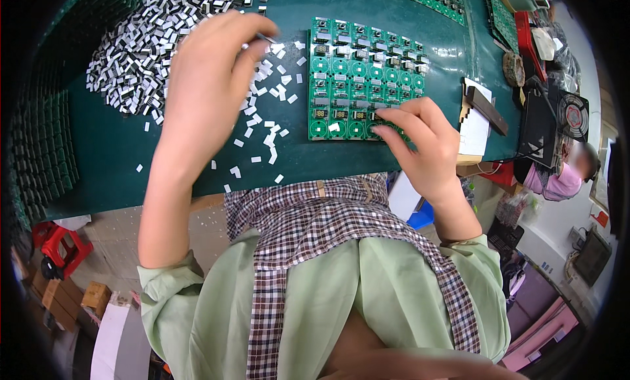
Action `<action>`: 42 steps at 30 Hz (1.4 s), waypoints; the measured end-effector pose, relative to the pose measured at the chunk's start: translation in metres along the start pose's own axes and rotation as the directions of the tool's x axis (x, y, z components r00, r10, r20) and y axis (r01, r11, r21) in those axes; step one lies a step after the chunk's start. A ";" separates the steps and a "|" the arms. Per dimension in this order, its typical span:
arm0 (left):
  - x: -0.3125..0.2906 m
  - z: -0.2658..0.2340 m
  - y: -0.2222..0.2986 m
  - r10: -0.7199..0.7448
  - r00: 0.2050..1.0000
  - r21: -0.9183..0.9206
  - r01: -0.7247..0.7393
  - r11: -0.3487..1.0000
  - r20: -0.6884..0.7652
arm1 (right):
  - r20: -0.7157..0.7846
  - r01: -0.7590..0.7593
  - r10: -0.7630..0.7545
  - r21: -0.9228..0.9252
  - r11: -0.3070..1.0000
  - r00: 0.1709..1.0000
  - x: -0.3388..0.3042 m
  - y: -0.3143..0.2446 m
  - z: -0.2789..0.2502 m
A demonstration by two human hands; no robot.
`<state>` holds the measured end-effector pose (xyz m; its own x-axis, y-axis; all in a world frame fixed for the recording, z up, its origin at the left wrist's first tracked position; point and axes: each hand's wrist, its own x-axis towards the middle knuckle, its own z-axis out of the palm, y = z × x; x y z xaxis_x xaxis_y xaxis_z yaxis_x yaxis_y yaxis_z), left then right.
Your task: The person assembles circuit board strips by hand, placing small electronic components into pre-set slots on the green PCB strips.
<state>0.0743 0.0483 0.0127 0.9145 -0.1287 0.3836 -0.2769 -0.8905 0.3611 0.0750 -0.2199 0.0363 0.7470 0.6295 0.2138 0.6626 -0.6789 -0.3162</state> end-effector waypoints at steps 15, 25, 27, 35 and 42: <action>-0.050 0.028 0.084 -0.123 0.906 -0.912 0.410 0.017 0.405 | 0.256 -0.333 0.308 0.914 0.231 0.916 -0.012 -0.021 0.012; -0.045 0.025 0.096 -0.149 0.989 -0.811 0.096 0.577 0.011 | 0.301 -0.352 0.392 0.934 0.064 0.869 -0.019 -0.019 0.012; -0.045 0.026 0.092 -0.152 0.988 -0.804 0.084 0.589 -0.008 | 0.346 -0.345 0.363 0.936 -0.071 0.865 -0.019 -0.016 0.012; -0.049 0.037 0.086 -0.090 0.995 -0.849 0.005 0.529 -0.050 | 0.479 -0.415 0.253 0.870 -0.267 0.841 -0.018 -0.011 0.011; -0.049 0.036 0.091 -0.130 0.989 -0.868 0.008 0.497 -0.065 | 0.383 -0.335 0.304 0.921 -0.200 0.872 -0.019 -0.018 0.014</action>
<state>0.0149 -0.0424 -0.0035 0.9214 0.0166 0.3883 -0.3866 -0.0643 0.9200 0.0486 -0.2144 0.0253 0.8322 0.4876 -0.2640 -0.4326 0.2731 -0.8592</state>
